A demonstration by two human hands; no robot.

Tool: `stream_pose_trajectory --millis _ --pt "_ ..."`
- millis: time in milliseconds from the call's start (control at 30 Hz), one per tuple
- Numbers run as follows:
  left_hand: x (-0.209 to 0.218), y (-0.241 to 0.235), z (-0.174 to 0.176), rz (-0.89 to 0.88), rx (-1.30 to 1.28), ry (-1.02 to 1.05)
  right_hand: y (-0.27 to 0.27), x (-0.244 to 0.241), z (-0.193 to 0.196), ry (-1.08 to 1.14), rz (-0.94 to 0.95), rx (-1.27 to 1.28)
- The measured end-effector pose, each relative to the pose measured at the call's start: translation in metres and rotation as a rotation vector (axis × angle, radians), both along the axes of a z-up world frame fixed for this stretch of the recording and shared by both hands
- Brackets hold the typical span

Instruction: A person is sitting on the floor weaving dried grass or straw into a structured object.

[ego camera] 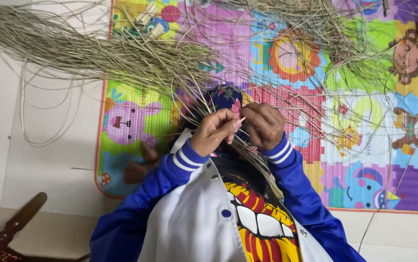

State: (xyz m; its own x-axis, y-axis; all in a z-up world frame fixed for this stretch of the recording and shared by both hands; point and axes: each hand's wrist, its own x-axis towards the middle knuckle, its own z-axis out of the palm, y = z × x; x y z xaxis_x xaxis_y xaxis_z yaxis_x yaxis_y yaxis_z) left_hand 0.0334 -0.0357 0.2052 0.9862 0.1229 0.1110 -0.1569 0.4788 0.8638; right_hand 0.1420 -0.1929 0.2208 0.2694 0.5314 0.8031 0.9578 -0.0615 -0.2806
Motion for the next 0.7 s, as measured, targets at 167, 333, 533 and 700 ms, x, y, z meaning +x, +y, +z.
stream_pose_trajectory --millis 167,333,533,700 --pt "-0.023 0.016 0.041 -0.021 -0.2 0.035 -0.079 0.085 -0.051 0.093 -0.064 0.094" --pt "-0.056 0.067 0.104 -0.14 -0.539 -0.109 -0.149 0.109 -0.072 0.28 -0.497 0.051" --pt "-0.119 0.157 0.139 0.503 0.085 -0.511 -0.199 0.107 -0.119 0.578 -0.625 0.06" --pt "-0.198 0.228 0.102 0.779 -0.35 -0.752 -0.216 0.155 -0.149 0.669 -0.665 0.172"
